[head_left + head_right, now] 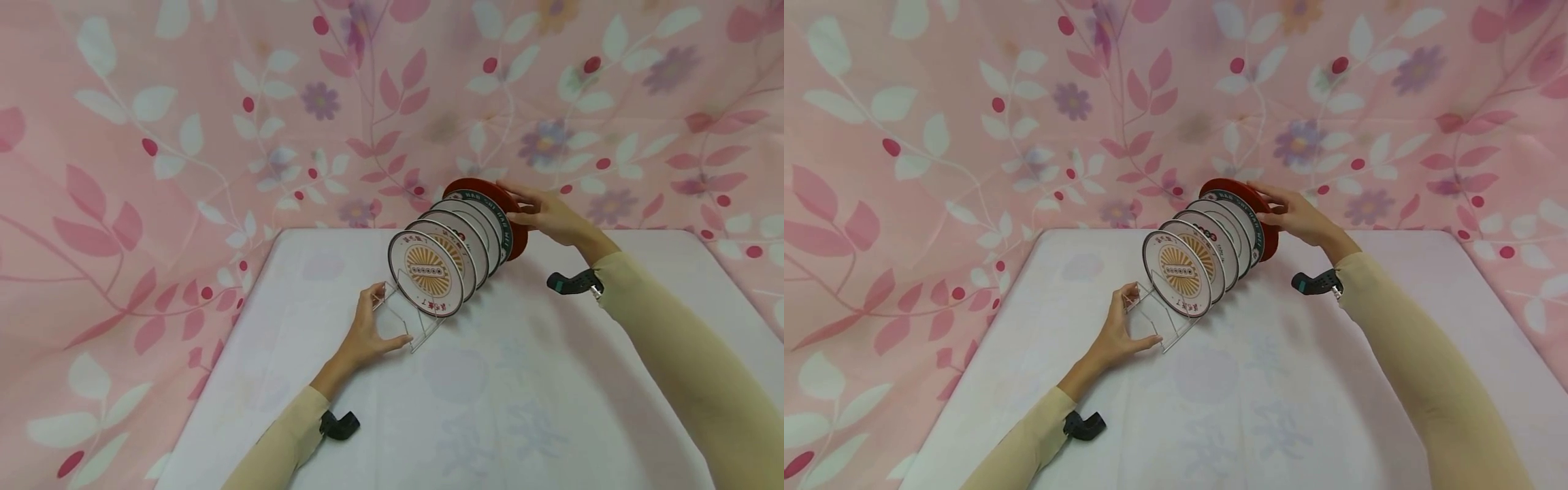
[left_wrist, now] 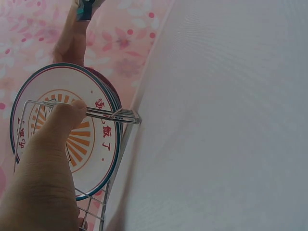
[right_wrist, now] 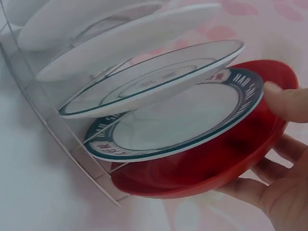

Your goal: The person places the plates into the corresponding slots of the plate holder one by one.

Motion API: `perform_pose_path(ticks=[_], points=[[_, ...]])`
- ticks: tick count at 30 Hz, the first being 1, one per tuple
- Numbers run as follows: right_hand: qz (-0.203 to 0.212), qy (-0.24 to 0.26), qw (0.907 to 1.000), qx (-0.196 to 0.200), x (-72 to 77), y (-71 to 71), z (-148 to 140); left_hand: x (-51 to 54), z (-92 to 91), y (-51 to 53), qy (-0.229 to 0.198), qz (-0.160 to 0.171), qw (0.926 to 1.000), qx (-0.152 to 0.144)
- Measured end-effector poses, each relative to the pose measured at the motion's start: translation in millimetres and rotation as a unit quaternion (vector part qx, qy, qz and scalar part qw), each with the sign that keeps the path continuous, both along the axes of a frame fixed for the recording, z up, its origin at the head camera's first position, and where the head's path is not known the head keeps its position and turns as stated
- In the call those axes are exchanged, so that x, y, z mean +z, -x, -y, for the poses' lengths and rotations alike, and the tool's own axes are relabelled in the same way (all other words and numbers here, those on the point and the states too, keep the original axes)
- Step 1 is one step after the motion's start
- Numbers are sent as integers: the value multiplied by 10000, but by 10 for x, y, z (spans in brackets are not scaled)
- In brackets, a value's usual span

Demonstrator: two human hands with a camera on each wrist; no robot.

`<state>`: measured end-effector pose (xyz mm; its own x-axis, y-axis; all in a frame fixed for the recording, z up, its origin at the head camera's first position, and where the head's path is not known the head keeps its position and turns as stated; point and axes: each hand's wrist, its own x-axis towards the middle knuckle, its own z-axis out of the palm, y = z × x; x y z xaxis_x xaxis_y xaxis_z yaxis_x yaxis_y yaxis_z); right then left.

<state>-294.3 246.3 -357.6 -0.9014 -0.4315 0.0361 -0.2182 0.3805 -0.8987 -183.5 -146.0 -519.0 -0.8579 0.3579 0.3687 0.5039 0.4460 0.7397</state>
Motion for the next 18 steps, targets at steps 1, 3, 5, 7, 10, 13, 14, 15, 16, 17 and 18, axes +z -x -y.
perform_pose_path(ticks=[1, 3, 5, 7, 10, 13, 14, 15, 16, 17, 18], points=[[32, 44, 10000, 2, -19, -4, -4, 0, -3, 1, -8, -15, 10000, -18], [103, 155, 9998, 47, -54, 6, -10, 0, -12, 1, -5, -37, 10000, -31], [164, 232, 9996, 49, -85, 30, -13, 0, -17, 3, -10, -54, 10000, -42], [214, 251, 9995, 28, -104, 44, -17, 4, -20, 7, -26, -90, 9999, -69], [326, 336, 9989, -31, -131, 50, -16, 12, -17, 12, -23, -141, 9999, -70], [345, 415, 9985, -86, -143, 22, 0, 20, -10, 16, -58, -161, 9998, -58], [330, 453, 9983, -134, -147, 6, 4, 22, -8, 16, -62, -150, 9999, -48], [307, 497, 9981, -214, -153, -15, 6, 21, -8, 17, -75, -134, 9999, -44], [299, 601, 9973, -314, -164, -41, 2, 20, -10, 18, -99, -121, 9999, -50], [300, 783, 9955, -444, -183, -71, -5, 18, -12, 19, -115, -99, 9999, -54], [332, 1067, 9921, -568, -211, -112, -18, 15, -17, 20, -134, -74, 9999, -61]])
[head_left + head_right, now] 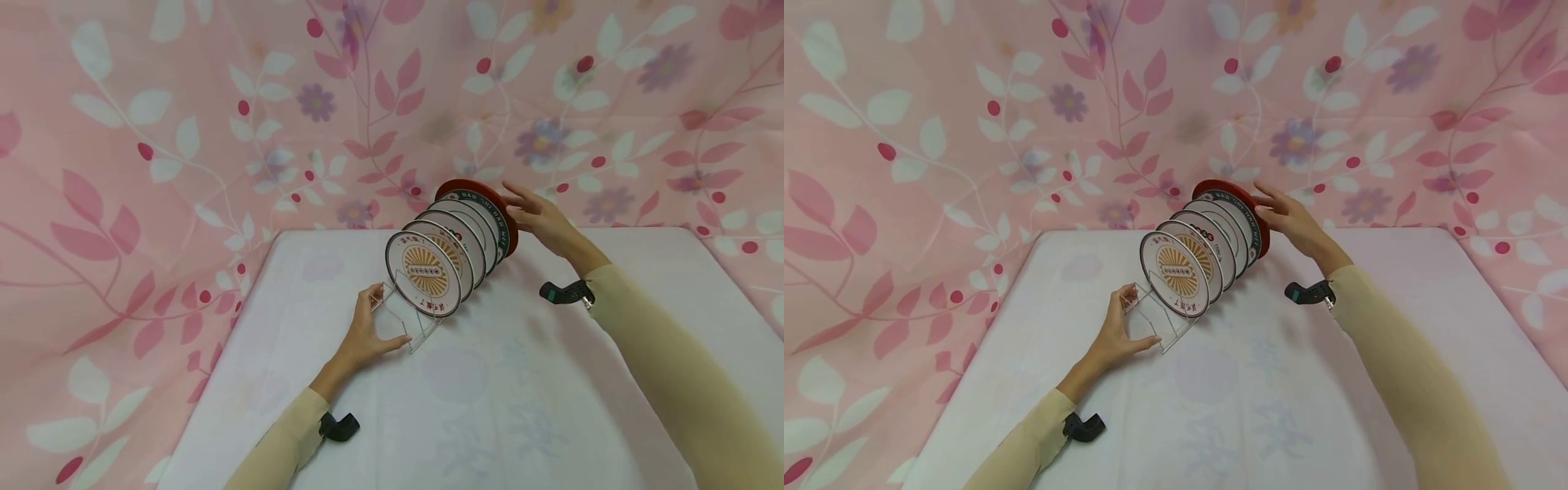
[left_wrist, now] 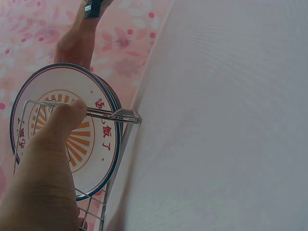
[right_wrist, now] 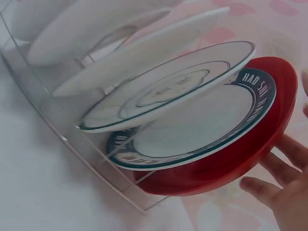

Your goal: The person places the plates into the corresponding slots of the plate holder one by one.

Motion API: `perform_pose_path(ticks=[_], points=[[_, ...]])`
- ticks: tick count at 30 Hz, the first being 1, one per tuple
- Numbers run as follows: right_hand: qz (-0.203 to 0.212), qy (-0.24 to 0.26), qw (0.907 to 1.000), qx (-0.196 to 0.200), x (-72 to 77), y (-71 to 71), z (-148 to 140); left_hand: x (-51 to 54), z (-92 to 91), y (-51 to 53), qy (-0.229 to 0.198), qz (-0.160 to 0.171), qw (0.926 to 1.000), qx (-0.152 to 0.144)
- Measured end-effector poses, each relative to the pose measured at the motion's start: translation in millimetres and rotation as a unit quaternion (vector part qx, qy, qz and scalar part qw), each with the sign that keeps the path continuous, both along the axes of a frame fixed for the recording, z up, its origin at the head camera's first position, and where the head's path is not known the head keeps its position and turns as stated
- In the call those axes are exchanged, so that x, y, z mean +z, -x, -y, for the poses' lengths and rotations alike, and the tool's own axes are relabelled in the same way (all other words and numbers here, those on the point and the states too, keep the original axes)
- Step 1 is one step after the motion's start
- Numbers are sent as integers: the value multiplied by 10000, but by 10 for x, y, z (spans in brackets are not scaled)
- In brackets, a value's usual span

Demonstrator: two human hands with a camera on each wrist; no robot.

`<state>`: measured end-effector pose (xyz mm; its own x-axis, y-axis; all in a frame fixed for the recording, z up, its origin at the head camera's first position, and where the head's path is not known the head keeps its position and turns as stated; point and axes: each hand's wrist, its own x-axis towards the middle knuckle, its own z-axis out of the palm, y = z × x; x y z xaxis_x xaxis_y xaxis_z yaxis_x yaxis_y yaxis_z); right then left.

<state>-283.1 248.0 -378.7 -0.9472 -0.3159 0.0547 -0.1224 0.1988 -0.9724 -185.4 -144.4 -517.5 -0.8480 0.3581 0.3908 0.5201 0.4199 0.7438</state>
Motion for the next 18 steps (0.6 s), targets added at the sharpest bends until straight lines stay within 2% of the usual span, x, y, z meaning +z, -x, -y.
perform_pose_path(ticks=[3, 6, 9, 12, 15, 18], points=[[13, 986, 9945, -366, -173, -186, -31, -5, 3, -9, -11, 5, 10000, 11], [93, 1754, 9830, -525, -468, -439, -71, -13, -3, -18, 19, 57, 10000, 33], [461, 1836, 9803, -562, -787, -679, -86, -14, -2, -22, 92, 107, 9999, 58], [791, 1667, 9816, -493, -1024, -843, -87, -8, 3, -17, 145, 85, 9998, 66], [811, 1646, 9817, -501, -1148, -918, -85, -5, 5, -14, 117, 40, 9999, 64], [701, 1710, 9814, -517, -1199, -932, -108, -6, -6, -12, 53, 39, 10000, 40]])
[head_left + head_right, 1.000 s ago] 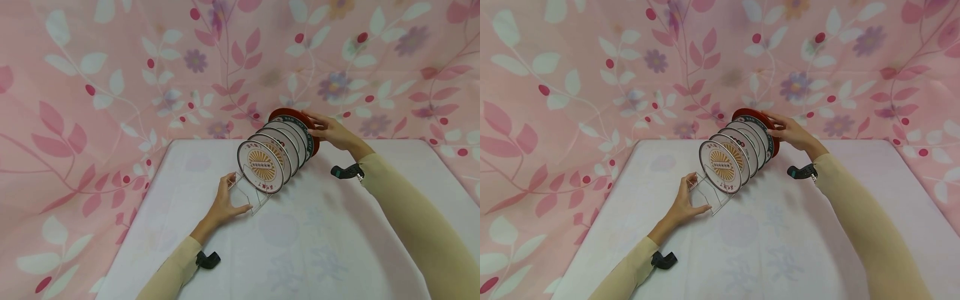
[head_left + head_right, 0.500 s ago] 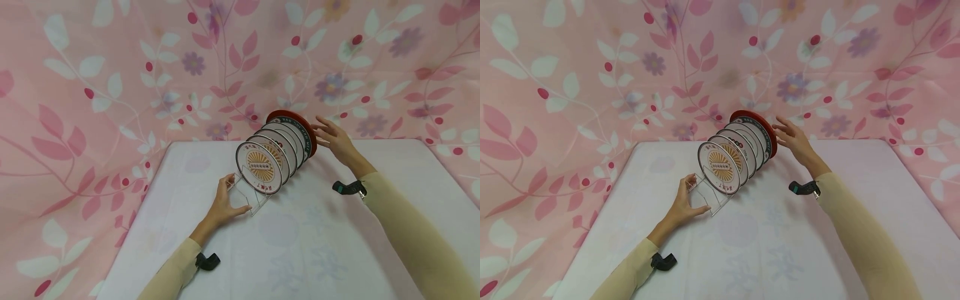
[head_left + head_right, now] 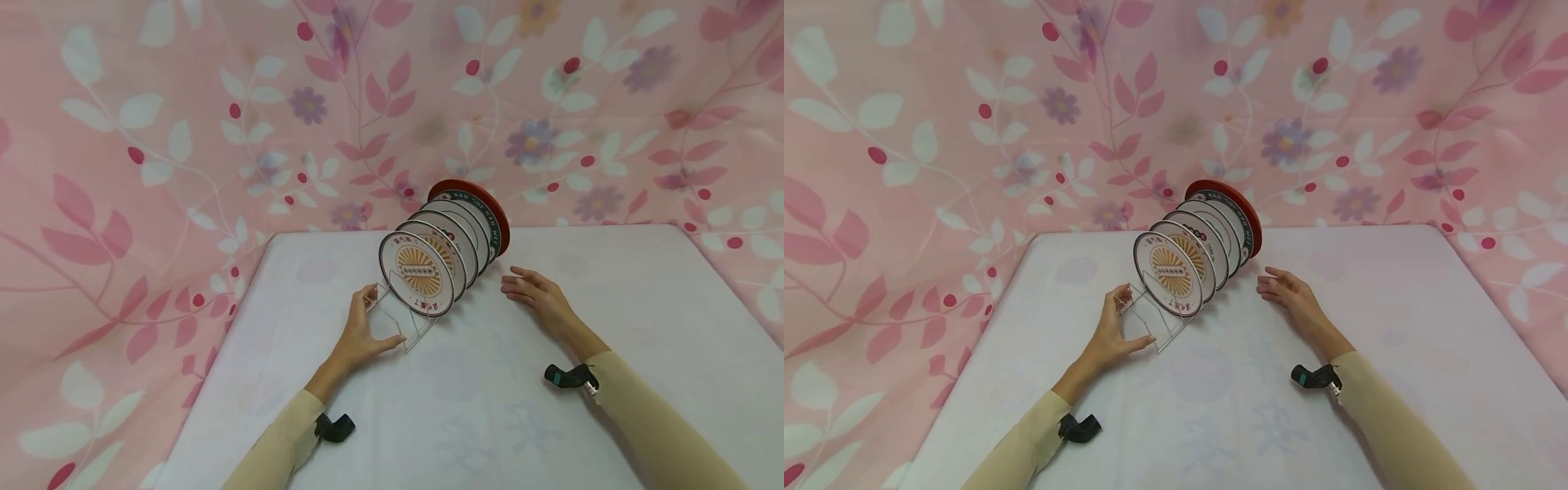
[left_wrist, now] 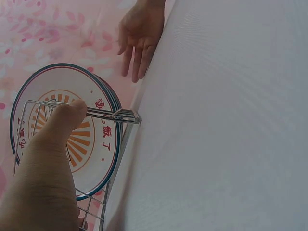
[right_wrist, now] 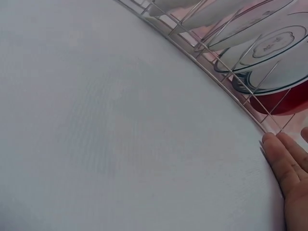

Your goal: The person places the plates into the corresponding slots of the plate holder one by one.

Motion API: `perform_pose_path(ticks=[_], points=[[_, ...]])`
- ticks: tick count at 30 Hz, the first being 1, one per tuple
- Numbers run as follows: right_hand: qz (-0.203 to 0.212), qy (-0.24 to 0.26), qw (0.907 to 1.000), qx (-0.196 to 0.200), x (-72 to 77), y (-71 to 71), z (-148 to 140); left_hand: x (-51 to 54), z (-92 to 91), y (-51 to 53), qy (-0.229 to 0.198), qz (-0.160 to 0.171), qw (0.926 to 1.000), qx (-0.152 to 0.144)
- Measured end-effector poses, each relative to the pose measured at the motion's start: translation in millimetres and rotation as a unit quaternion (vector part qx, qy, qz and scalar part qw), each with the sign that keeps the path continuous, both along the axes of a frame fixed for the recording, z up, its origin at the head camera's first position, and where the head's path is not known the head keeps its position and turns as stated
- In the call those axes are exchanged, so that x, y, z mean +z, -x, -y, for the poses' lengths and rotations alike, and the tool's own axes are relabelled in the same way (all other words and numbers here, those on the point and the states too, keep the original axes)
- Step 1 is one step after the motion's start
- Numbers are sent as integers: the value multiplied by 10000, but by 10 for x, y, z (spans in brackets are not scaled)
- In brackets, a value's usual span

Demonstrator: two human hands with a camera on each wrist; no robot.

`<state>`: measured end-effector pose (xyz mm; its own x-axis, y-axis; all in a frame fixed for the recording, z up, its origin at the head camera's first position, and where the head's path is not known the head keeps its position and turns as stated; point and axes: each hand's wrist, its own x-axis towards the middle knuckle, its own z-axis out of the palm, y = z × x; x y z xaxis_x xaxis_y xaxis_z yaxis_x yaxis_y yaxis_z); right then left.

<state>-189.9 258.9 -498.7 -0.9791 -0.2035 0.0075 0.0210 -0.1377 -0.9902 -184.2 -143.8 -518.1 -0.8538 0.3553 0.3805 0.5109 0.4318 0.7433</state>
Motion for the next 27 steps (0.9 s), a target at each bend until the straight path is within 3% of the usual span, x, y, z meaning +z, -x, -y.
perform_pose_path(ticks=[6, 8, 10, 12, 15, 18, 21, 24, 27], points=[[-151, -112, 9997, -163, -7, -5, -13, -16, 0, 32, -64, -86, 9999, -107], [-492, -561, 9965, -374, 37, -71, 55, 9, 34, 61, -38, -179, 9996, -236], [-1052, -1126, 9859, -658, 102, -174, 180, 64, 91, 112, -154, -267, 9987, -401], [-1730, -1644, 9654, -1047, 192, -301, 358, 153, 158, 195, -396, -216, 9968, -653], [-2819, -2065, 9262, -1415, 294, -505, 678, 287, 235, 376, -845, 105, 9887, -1235], [-3826, -2388, 8824, -1339, 355, -674, 1011, 365, 278, 549, -1084, 630, 9749, -1842], [-4392, -2835, 8454, -1098, 371, -778, 1307, 394, 311, 656, -1245, 1045, 9609, -2241], [-4467, -3371, 8231, -970, 376, -816, 1526, 377, 335, 686, -1388, 1313, 9511, -2427], [-4373, -3670, 8150, -993, 350, -811, 1692, 326, 338, 693, -1495, 1547, 9411, -2608]])
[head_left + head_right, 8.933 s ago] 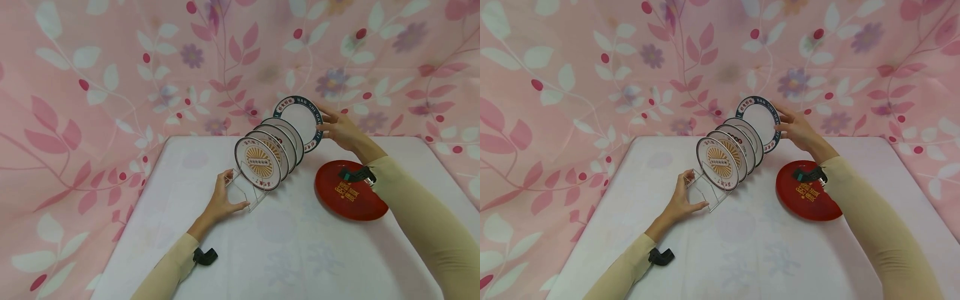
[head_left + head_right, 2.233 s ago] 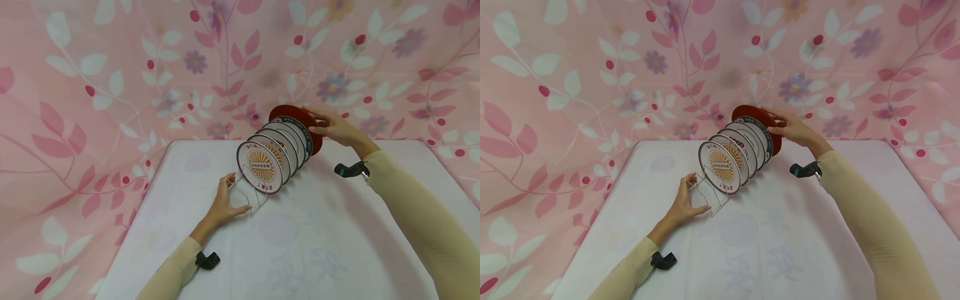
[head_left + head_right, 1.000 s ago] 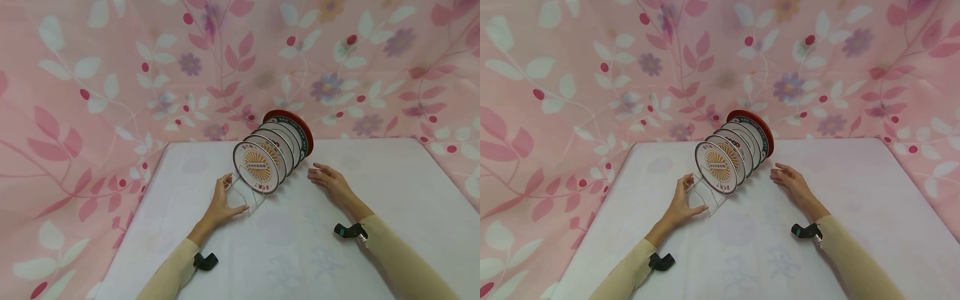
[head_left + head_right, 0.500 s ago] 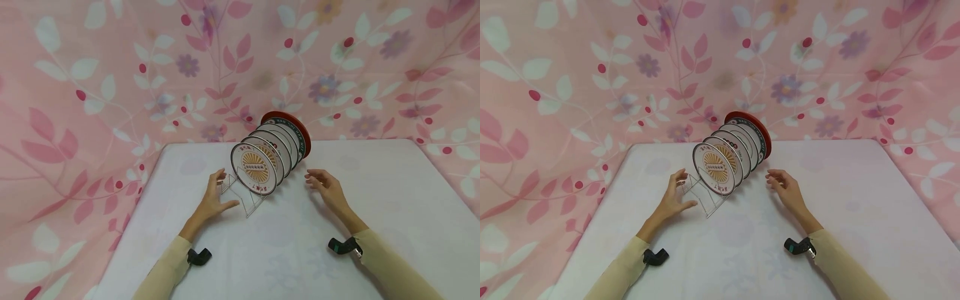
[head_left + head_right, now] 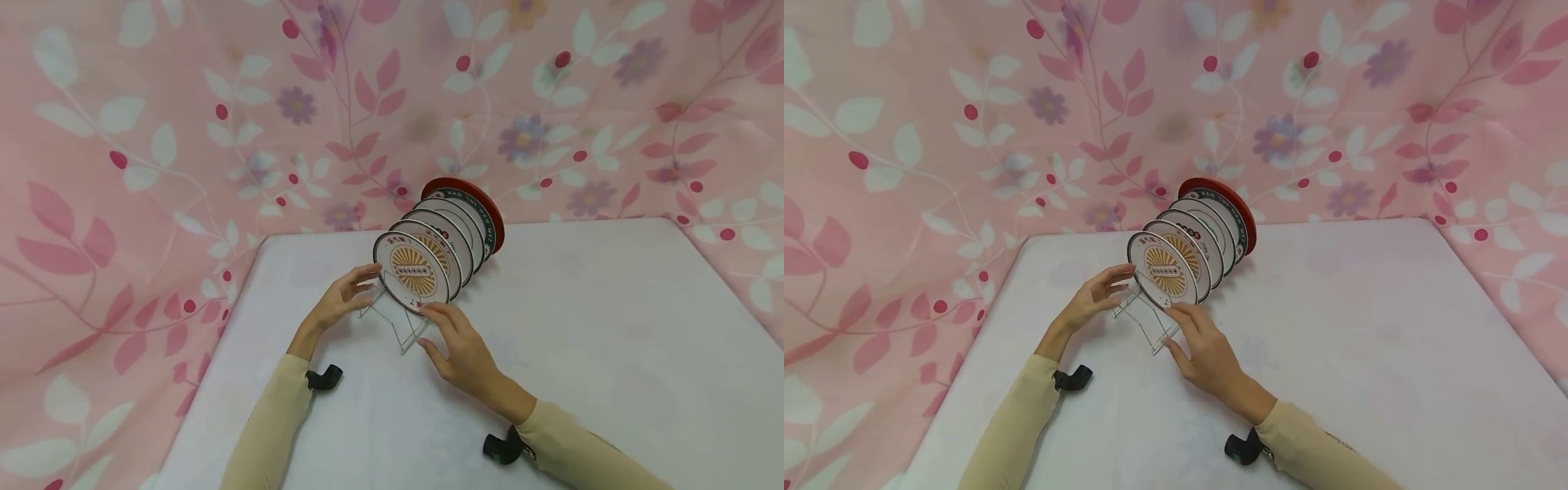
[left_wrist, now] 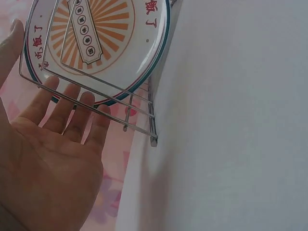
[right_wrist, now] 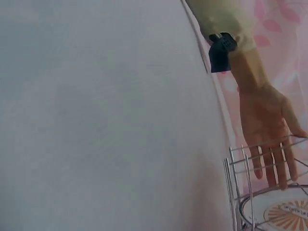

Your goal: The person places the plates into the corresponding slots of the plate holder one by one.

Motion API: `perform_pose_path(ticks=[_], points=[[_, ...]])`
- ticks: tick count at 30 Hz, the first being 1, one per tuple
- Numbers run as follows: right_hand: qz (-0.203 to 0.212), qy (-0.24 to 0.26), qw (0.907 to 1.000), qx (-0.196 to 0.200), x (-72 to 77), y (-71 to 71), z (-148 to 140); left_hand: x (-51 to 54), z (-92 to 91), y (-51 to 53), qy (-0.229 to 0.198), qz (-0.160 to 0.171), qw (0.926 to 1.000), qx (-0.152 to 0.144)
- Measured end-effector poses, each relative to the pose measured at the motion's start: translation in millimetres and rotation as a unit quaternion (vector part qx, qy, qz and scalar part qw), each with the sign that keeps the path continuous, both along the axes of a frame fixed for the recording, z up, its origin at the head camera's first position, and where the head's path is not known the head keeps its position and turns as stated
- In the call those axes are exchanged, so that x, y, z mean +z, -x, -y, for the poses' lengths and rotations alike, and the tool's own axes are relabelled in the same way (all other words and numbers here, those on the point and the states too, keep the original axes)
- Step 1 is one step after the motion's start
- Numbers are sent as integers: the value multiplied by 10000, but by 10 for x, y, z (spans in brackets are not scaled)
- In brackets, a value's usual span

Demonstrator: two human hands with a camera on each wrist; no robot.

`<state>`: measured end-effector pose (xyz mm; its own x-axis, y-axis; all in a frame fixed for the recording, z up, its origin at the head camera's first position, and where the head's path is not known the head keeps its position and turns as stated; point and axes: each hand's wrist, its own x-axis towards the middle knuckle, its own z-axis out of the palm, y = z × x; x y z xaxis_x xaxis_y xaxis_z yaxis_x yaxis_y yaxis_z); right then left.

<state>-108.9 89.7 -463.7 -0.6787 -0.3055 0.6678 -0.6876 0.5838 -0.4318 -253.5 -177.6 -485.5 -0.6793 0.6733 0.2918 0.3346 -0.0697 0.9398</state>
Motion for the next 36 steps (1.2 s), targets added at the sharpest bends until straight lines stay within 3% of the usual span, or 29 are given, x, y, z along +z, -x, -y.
perform_pose_path(ticks=[6, 14, 26, 30, 36], points=[[688, 21, 9966, -459, 5, 47, 240, -50, -11, 13, -24, 151, 9994, -304], [1666, 153, 9819, -889, -67, 146, 423, -65, -42, 10, -3, 93, 9993, -357], [1292, 122, 9783, -1615, -163, 204, 579, -62, -63, -8, 58, 71, 9992, -395], [1169, 179, 9820, -1473, -149, 187, 519, -34, -82, -50, 136, 211, 9990, -382], [952, 274, 9903, -973, -164, 137, 298, 62, -179, -194, 573, 396, 9975, -154]])
